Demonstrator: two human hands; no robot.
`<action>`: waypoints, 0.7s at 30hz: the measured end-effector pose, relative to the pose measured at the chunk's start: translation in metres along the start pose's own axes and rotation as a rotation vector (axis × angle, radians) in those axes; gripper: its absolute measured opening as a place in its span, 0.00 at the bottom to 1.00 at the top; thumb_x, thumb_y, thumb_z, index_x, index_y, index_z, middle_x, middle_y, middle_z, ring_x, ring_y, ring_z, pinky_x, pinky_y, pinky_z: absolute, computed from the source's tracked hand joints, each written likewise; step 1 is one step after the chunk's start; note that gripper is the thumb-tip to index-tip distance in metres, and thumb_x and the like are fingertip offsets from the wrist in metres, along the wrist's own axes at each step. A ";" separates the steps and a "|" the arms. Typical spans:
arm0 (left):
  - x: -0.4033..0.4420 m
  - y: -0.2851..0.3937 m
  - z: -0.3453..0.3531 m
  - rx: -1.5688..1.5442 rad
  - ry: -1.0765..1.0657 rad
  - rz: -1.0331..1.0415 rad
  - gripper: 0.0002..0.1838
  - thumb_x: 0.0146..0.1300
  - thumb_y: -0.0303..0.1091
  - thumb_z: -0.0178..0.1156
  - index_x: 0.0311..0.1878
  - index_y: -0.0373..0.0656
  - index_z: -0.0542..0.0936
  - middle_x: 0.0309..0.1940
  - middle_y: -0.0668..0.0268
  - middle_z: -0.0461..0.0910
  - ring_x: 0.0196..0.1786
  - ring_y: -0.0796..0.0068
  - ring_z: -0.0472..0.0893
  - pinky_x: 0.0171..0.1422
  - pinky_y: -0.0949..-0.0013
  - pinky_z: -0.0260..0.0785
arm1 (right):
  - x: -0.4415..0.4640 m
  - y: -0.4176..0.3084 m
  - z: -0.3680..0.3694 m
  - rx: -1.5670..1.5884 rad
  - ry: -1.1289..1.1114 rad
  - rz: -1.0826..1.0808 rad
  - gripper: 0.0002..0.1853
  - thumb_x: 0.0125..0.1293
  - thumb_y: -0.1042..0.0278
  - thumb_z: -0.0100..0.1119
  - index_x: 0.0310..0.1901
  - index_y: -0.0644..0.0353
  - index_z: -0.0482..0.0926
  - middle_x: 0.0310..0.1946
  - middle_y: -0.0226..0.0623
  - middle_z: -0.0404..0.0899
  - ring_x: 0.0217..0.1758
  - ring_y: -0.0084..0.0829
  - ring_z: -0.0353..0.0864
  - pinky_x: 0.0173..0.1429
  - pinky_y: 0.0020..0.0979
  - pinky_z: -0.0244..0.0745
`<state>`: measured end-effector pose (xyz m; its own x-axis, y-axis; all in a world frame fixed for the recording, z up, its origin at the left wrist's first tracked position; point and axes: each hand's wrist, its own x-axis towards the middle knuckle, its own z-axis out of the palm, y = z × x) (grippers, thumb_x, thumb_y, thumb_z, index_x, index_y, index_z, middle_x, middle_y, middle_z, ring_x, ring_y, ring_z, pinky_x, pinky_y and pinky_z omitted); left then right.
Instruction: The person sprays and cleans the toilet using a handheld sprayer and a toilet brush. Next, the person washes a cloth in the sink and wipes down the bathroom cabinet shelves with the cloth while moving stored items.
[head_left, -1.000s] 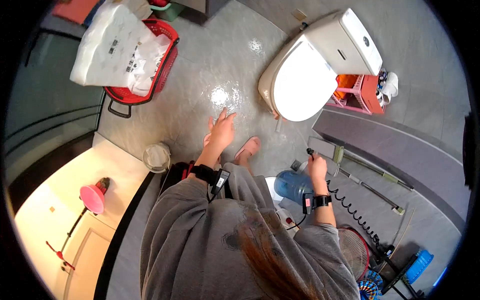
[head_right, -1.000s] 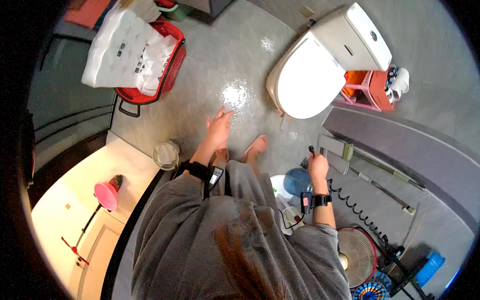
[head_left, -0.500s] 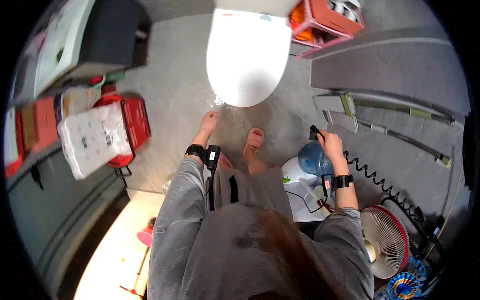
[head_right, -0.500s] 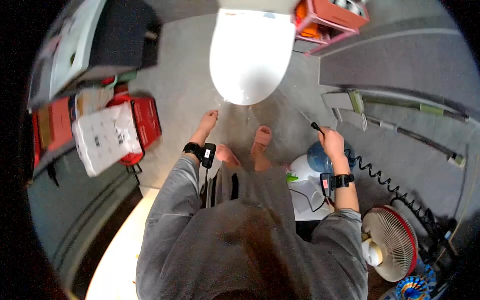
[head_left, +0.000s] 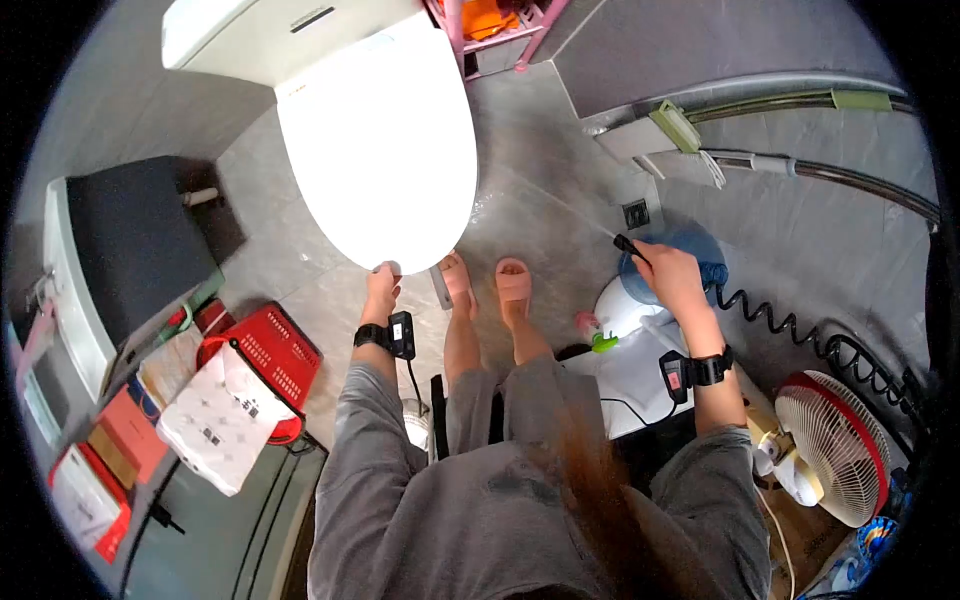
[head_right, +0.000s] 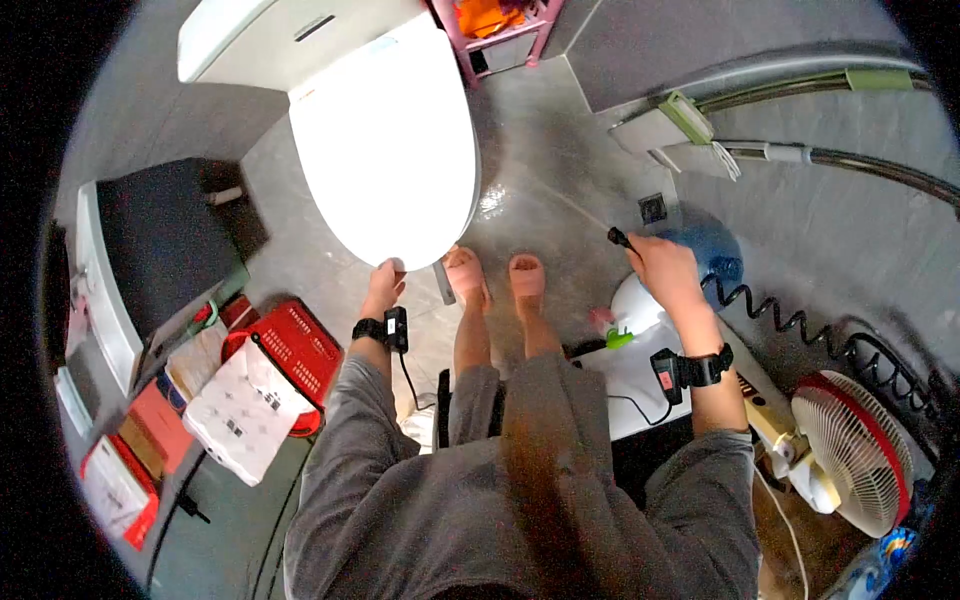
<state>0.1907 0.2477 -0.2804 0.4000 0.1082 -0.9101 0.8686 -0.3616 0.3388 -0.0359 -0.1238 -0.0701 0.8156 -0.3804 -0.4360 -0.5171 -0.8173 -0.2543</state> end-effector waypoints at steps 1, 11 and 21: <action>0.005 -0.005 -0.002 -0.061 -0.028 0.007 0.13 0.59 0.38 0.43 0.43 0.42 0.68 0.35 0.65 0.69 0.37 0.74 0.69 0.41 0.67 0.60 | -0.001 0.002 0.001 -0.003 -0.025 0.019 0.12 0.55 0.64 0.51 0.41 0.57 0.75 0.30 0.42 0.76 0.33 0.42 0.75 0.35 0.37 0.69; -0.029 0.001 -0.010 -0.367 -0.411 -0.069 0.17 0.62 0.42 0.48 0.44 0.37 0.68 0.35 0.67 0.71 0.36 0.75 0.71 0.43 0.73 0.66 | -0.008 -0.012 0.000 -0.003 -0.025 -0.021 0.09 0.55 0.66 0.50 0.38 0.57 0.73 0.24 0.41 0.75 0.30 0.41 0.75 0.31 0.37 0.69; -0.218 0.208 -0.045 -0.267 -0.441 0.203 0.16 0.63 0.34 0.44 0.50 0.32 0.64 0.42 0.51 0.69 0.42 0.65 0.75 0.45 0.74 0.74 | -0.002 -0.052 -0.070 0.037 0.104 -0.127 0.12 0.54 0.66 0.52 0.41 0.58 0.74 0.29 0.40 0.76 0.33 0.40 0.75 0.34 0.36 0.69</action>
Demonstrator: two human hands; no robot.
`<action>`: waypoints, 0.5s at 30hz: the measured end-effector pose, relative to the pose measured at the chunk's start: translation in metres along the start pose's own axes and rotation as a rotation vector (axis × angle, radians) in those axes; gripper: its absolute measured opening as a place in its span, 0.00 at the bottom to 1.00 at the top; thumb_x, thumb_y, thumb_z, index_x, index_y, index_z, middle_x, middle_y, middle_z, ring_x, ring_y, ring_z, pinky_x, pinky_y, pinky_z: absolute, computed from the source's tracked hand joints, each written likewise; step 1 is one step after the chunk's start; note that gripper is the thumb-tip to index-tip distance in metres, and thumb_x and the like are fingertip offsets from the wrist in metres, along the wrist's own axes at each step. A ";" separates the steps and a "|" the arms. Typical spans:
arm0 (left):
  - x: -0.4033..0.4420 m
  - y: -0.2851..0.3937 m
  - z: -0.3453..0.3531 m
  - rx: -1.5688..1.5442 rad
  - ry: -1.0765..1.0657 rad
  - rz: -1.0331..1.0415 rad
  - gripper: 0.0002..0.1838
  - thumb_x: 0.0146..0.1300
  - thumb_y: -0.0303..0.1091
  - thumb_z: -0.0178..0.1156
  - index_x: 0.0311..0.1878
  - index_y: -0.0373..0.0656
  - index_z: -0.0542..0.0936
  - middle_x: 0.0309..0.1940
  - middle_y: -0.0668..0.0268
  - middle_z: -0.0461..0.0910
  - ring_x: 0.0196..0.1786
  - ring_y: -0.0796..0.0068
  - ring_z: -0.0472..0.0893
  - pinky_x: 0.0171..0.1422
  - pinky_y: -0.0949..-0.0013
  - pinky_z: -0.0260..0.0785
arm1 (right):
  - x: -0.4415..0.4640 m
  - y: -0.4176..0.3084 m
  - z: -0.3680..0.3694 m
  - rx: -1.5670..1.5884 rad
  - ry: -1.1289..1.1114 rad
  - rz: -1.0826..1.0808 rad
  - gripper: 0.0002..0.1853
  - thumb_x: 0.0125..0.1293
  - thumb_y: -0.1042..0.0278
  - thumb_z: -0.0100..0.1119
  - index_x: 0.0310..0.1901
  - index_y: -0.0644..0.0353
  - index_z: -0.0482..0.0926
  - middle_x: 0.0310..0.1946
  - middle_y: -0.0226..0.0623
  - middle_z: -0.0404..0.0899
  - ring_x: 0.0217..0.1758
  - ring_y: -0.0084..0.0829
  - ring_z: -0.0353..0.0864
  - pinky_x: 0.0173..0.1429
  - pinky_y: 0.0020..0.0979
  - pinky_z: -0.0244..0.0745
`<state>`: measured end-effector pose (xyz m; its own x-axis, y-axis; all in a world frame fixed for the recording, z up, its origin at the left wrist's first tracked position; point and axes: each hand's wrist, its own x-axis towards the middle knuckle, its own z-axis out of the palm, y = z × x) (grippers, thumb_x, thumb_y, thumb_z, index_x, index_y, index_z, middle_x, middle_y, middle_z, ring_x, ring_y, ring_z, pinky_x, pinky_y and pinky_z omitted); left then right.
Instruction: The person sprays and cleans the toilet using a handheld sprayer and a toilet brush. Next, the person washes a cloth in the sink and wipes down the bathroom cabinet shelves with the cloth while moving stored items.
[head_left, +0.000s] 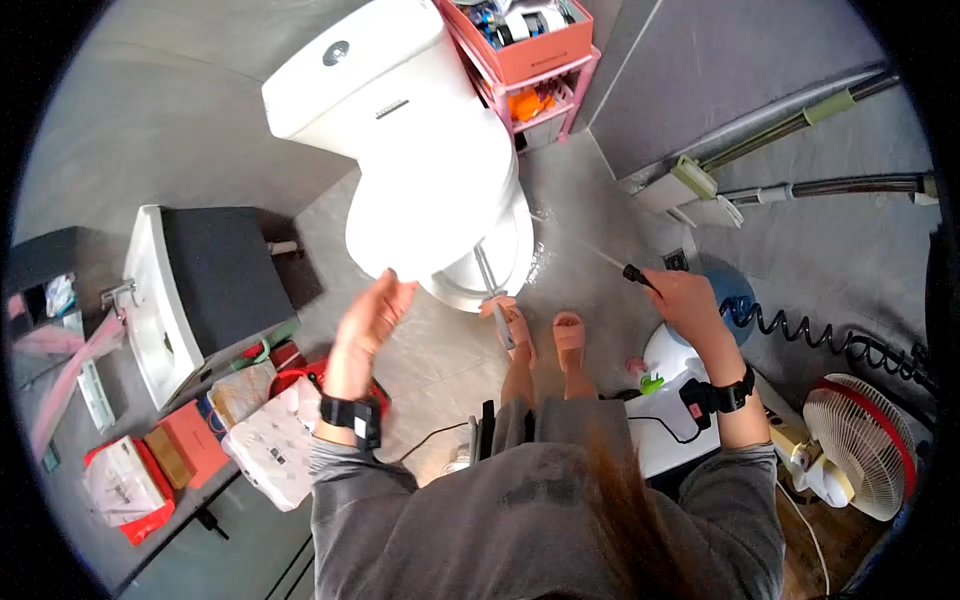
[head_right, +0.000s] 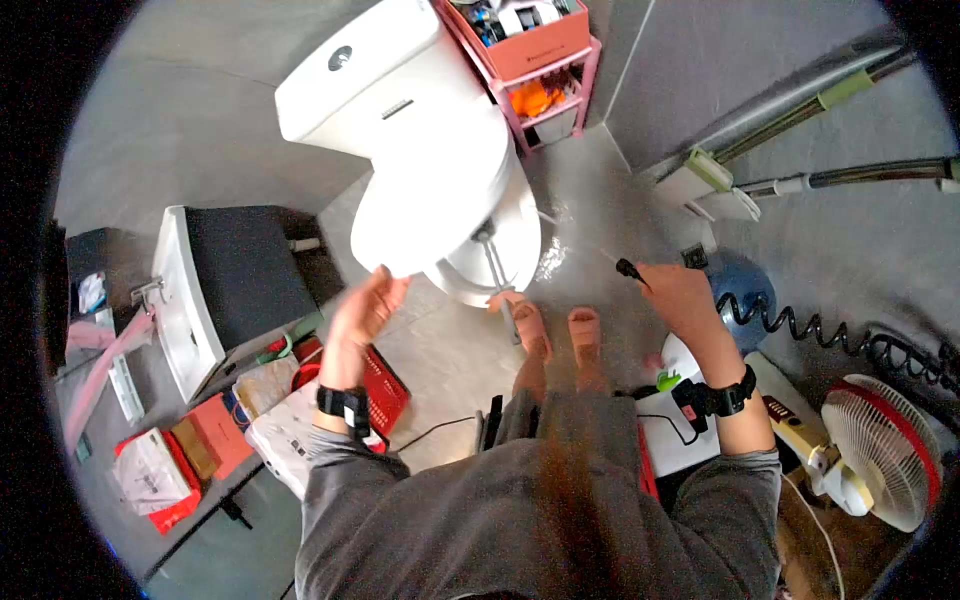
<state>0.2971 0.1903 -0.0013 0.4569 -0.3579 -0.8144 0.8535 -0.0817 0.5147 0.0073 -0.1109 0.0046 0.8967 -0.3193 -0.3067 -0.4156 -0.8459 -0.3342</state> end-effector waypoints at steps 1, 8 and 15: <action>-0.007 0.028 0.008 0.020 -0.003 0.055 0.16 0.63 0.32 0.44 0.50 0.31 0.63 0.42 0.48 0.69 0.42 0.64 0.75 0.44 0.73 0.74 | 0.004 -0.006 -0.009 -0.005 0.013 -0.007 0.12 0.54 0.66 0.52 0.41 0.58 0.74 0.29 0.40 0.76 0.33 0.40 0.75 0.34 0.36 0.69; 0.027 0.170 0.044 -0.175 -0.131 0.264 0.23 0.62 0.27 0.42 0.56 0.23 0.49 0.45 0.38 0.60 0.44 0.57 0.73 0.45 0.69 0.76 | 0.024 -0.035 -0.038 -0.030 0.096 -0.059 0.11 0.53 0.67 0.53 0.39 0.57 0.73 0.24 0.39 0.75 0.28 0.40 0.75 0.30 0.36 0.68; 0.076 0.242 0.072 -0.254 -0.157 0.310 0.22 0.62 0.27 0.42 0.50 0.18 0.48 0.43 0.44 0.60 0.44 0.56 0.72 0.47 0.67 0.75 | 0.032 -0.047 -0.045 -0.036 0.098 -0.054 0.13 0.52 0.68 0.54 0.42 0.57 0.74 0.26 0.38 0.75 0.30 0.39 0.74 0.30 0.36 0.68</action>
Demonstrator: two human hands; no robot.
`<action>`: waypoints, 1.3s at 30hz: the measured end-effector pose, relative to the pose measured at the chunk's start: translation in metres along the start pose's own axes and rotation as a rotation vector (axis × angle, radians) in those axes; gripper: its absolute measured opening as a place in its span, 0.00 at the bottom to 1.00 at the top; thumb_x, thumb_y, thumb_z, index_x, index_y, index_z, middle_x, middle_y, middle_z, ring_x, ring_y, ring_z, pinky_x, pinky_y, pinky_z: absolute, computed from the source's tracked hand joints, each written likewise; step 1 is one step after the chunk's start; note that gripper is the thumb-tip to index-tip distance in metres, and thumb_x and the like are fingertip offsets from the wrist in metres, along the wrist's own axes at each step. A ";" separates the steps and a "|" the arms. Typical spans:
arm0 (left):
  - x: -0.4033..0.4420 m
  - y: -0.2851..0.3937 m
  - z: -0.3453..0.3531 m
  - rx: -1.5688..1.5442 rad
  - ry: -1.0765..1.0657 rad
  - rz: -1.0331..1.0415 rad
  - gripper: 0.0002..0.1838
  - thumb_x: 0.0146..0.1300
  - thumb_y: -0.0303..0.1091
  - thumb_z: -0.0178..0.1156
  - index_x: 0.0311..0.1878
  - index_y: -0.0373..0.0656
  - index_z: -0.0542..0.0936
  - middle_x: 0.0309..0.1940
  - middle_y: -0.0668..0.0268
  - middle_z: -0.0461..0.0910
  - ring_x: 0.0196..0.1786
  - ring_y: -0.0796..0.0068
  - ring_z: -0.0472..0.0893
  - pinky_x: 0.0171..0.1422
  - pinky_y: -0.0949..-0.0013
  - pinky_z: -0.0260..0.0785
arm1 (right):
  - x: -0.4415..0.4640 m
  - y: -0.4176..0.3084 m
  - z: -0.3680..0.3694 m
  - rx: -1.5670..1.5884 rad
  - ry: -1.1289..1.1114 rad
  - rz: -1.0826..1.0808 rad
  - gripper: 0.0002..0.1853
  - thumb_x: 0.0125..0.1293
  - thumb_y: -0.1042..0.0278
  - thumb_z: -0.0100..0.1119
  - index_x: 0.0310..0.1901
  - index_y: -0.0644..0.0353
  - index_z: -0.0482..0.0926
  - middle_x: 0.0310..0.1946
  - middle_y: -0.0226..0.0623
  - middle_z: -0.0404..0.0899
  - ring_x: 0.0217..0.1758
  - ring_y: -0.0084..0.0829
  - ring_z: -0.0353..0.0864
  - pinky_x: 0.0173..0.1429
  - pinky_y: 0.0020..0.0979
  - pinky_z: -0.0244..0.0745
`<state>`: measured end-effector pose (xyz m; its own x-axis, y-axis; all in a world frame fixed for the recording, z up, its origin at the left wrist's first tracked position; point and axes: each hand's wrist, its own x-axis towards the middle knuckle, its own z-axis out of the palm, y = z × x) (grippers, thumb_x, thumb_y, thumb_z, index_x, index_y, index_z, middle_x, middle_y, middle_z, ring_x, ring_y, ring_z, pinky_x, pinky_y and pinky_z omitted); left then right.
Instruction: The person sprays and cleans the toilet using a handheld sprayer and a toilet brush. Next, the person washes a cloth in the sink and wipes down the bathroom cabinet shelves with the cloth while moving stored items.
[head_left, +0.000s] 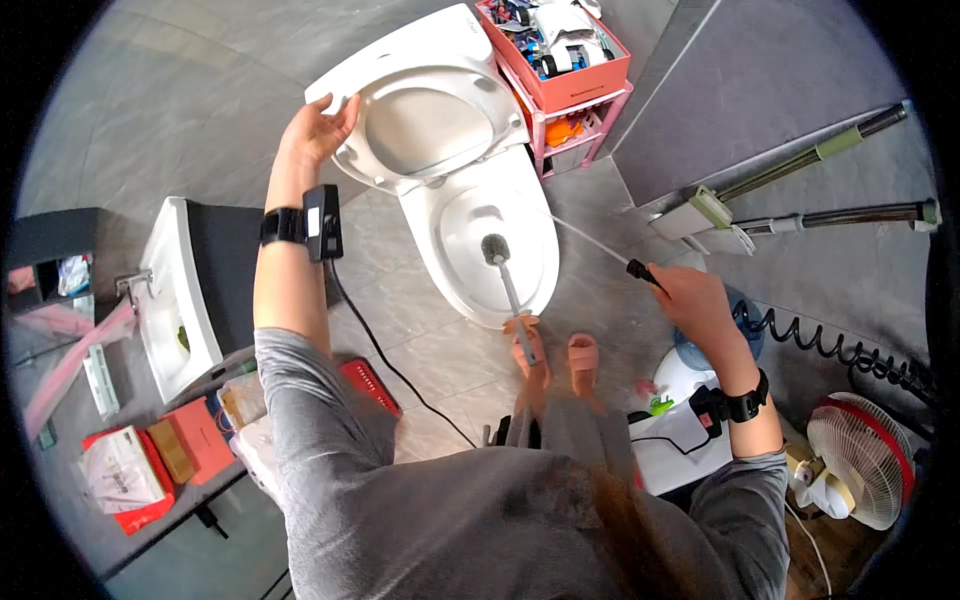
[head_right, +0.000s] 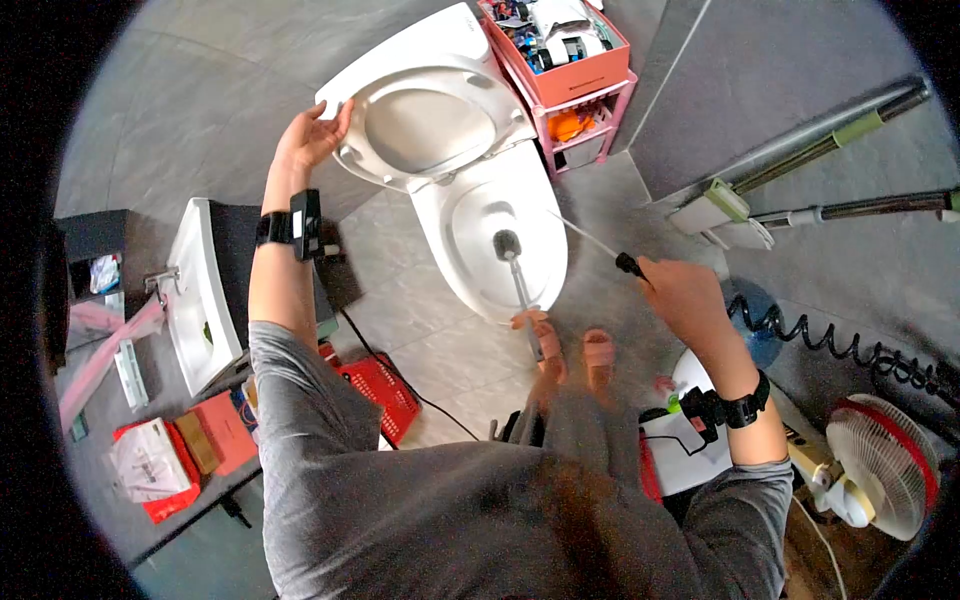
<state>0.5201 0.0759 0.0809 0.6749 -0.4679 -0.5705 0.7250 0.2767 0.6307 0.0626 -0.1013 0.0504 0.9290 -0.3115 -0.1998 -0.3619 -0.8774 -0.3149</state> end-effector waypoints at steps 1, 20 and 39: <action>0.008 0.003 -0.001 0.001 0.000 0.000 0.22 0.62 0.27 0.42 0.50 0.18 0.48 0.43 0.44 0.60 0.44 0.56 0.72 0.47 0.67 0.75 | 0.001 -0.002 0.000 0.001 0.000 0.000 0.13 0.52 0.68 0.54 0.42 0.57 0.74 0.26 0.38 0.75 0.30 0.39 0.74 0.30 0.36 0.68; -0.027 -0.028 -0.022 0.407 -0.060 0.100 0.13 0.64 0.31 0.41 0.46 0.32 0.65 0.41 0.57 0.71 0.43 0.73 0.74 0.44 0.74 0.70 | 0.014 -0.023 0.006 0.046 0.114 -0.131 0.13 0.53 0.68 0.53 0.42 0.57 0.73 0.26 0.37 0.76 0.30 0.38 0.75 0.31 0.35 0.69; -0.052 -0.056 -0.025 0.513 -0.095 0.162 0.10 0.63 0.29 0.43 0.42 0.32 0.69 0.40 0.60 0.72 0.44 0.75 0.74 0.41 0.76 0.68 | 0.021 -0.039 0.001 0.041 0.147 -0.184 0.13 0.55 0.66 0.52 0.43 0.56 0.73 0.24 0.38 0.75 0.28 0.38 0.75 0.29 0.36 0.68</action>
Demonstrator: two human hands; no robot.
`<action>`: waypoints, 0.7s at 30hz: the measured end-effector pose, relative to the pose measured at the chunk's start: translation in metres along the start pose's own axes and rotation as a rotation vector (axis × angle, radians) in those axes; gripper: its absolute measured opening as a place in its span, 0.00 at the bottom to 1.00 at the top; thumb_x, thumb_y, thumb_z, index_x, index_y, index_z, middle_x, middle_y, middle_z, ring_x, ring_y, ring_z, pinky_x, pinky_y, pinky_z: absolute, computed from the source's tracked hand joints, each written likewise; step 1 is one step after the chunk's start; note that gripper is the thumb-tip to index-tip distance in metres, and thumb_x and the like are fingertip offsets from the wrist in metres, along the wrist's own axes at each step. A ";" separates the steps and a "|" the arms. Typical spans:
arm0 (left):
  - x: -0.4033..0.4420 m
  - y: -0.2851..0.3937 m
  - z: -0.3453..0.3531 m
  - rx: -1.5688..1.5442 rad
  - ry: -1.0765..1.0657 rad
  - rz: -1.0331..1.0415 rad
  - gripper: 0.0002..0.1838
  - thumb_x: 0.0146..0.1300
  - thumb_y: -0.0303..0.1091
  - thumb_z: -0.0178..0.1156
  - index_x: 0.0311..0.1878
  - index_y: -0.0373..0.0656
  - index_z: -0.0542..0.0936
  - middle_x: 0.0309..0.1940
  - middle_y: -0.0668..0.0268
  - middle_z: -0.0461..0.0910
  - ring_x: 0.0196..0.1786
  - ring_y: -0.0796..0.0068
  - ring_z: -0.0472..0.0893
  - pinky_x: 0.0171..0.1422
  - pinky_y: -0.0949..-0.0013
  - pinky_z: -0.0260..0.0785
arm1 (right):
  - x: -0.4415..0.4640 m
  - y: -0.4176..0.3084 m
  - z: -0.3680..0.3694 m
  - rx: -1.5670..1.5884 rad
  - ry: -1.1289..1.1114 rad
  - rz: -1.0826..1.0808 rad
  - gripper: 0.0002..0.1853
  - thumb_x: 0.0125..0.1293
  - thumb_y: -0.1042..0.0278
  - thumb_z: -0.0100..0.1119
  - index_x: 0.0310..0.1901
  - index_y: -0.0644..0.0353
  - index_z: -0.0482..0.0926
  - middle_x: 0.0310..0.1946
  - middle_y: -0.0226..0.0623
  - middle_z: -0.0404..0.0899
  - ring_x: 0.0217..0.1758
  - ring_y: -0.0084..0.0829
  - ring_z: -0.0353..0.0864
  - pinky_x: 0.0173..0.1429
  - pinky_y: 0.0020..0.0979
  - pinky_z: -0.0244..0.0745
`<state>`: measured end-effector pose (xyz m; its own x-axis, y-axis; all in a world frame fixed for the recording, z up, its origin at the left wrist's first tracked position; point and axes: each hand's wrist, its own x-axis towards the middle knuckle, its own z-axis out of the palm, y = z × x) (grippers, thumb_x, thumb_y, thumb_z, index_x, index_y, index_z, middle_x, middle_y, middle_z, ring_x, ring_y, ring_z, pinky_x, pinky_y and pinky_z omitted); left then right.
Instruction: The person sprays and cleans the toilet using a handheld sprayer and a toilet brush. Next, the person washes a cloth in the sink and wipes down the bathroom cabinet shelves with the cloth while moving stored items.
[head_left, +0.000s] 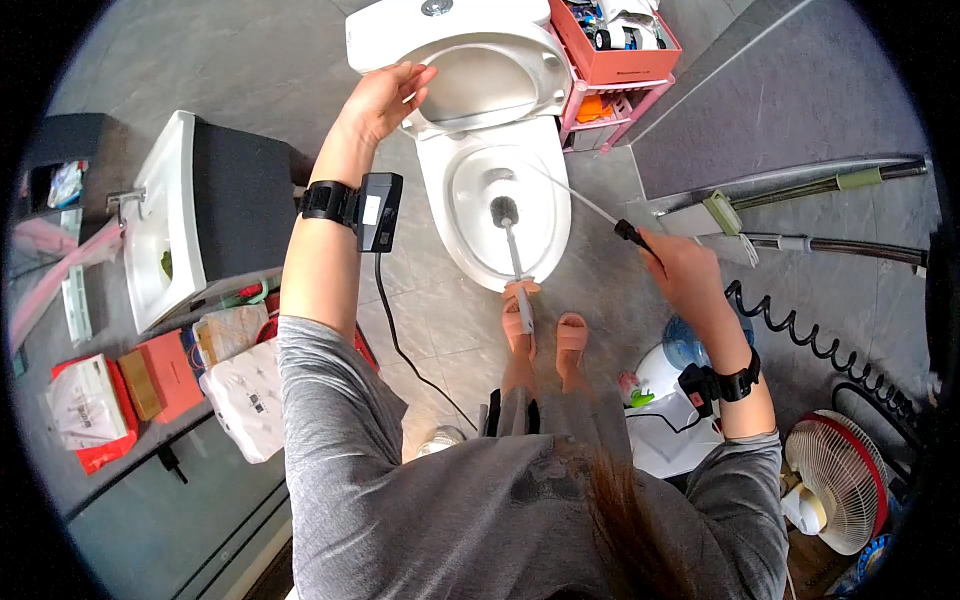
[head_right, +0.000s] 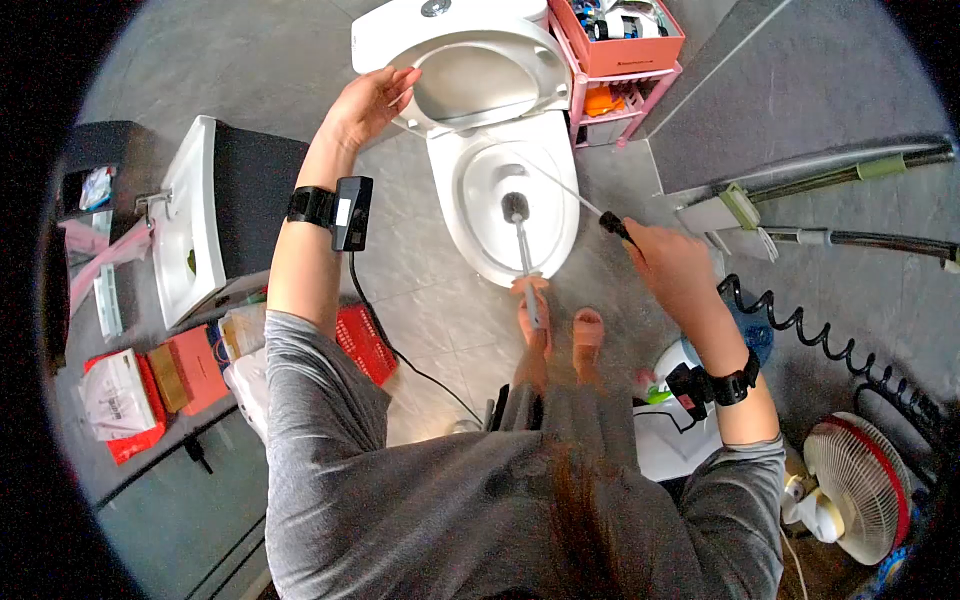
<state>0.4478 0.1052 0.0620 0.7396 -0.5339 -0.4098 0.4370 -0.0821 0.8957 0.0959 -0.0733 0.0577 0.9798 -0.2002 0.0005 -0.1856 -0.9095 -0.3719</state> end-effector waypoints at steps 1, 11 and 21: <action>-0.001 0.000 0.000 0.004 -0.004 0.000 0.10 0.63 0.29 0.43 0.41 0.32 0.69 0.40 0.60 0.72 0.44 0.75 0.74 0.41 0.76 0.68 | 0.000 0.000 0.001 0.001 -0.002 0.001 0.13 0.55 0.66 0.52 0.43 0.56 0.73 0.24 0.38 0.75 0.28 0.38 0.75 0.29 0.36 0.68; -0.057 -0.049 -0.038 -0.069 0.199 0.023 0.17 0.64 0.32 0.42 0.52 0.31 0.62 0.44 0.60 0.71 0.46 0.76 0.72 0.48 0.73 0.64 | 0.001 -0.007 0.004 -0.027 0.040 -0.041 0.12 0.55 0.65 0.53 0.42 0.56 0.73 0.22 0.35 0.75 0.25 0.36 0.75 0.26 0.34 0.68; -0.222 -0.173 -0.031 -0.044 0.592 -0.023 0.30 0.65 0.36 0.42 0.63 0.34 0.43 0.62 0.53 0.53 0.57 0.69 0.65 0.59 0.67 0.58 | -0.002 -0.014 0.012 -0.020 0.065 -0.092 0.13 0.54 0.66 0.54 0.41 0.60 0.74 0.22 0.37 0.75 0.25 0.36 0.75 0.26 0.33 0.69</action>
<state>0.2240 0.2642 -0.0076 0.8839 0.0286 -0.4668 0.4676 -0.0467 0.8827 0.0975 -0.0562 0.0516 0.9859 -0.1382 0.0940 -0.0974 -0.9320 -0.3491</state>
